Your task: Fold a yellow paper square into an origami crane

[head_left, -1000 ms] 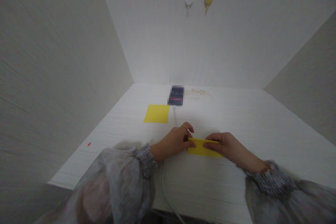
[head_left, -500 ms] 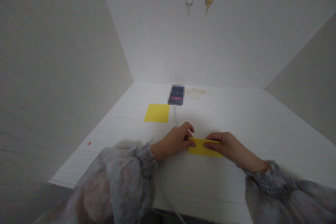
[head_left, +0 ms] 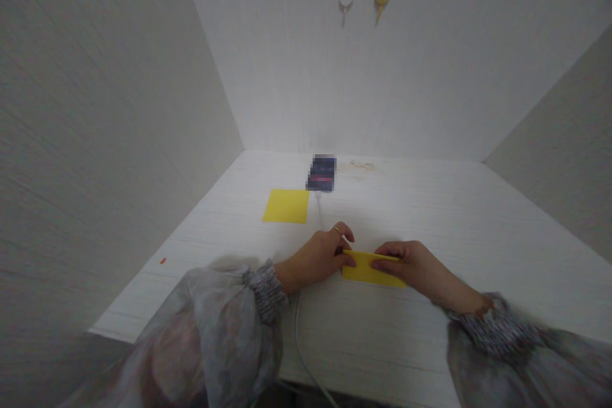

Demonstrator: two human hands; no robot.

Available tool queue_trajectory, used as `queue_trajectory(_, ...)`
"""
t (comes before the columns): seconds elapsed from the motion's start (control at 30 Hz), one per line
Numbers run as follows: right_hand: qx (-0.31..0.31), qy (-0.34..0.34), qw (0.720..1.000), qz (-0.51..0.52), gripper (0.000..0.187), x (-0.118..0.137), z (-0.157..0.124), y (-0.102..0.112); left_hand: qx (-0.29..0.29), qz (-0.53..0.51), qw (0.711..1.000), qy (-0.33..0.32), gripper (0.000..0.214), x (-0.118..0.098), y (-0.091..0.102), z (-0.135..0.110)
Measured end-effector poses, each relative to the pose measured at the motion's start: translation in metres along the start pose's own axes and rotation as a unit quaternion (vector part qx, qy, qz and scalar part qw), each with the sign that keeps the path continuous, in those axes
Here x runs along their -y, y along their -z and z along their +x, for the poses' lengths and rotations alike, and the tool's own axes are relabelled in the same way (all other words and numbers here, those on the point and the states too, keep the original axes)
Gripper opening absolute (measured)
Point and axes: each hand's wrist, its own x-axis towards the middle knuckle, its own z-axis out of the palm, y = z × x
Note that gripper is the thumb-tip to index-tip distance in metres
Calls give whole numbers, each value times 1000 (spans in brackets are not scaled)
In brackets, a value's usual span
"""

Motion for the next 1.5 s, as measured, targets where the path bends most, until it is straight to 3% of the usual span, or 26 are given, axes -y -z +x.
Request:
queue_trajectory(0.2, -6, -4, 1000, -17, 22, 3, -1, 1, 13, 42, 999, -7, 25, -2, 0, -1)
queue_trajectory(0.3, -10, 0, 1000, -30, 24, 5, -1, 0, 1, 126, 991, -38, 29, -7, 0, -3)
queue_trajectory(0.4, -17, 13, 999, -44, 24, 6, -1, 0, -19, 247, 960, -129, 27, -16, 1, -11)
queue_trajectory(0.5, -19, 24, 998, -53, 22, 7, 0, 1, 48, 324, 916, -232, 20, -23, 1, -22)
queue_trajectory(0.6, -28, 29, 997, -65, 21, 8, 1, 1, 82, 351, 894, -268, 20, -24, -2, -31)
queue_trajectory(0.77, -27, 44, 994, -99, 20, 6, 2, 0, 88, 361, 890, -262, 21, -22, -9, -32)
queue_trajectory(0.87, -70, 91, 983, -146, 18, 3, -1, 0, 84, 355, 896, -255, 23, -23, -9, -30)
queue_trajectory(1.0, -148, 190, 932, -270, 30, 3, -7, -2, 74, 344, 905, -239, 24, -25, -8, -30)
queue_trajectory(1.1, -159, 237, 889, -359, 27, 6, -12, -9, 76, 340, 908, -232, 25, -26, -8, -30)
queue_trajectory(1.2, -151, 229, 872, -406, 27, 8, -14, -17, 76, 342, 910, -222, 26, -25, -8, -30)
queue_trajectory(1.5, -135, 190, 875, -425, 33, -3, -15, -21, 82, 345, 913, -201, 25, -29, -7, -31)
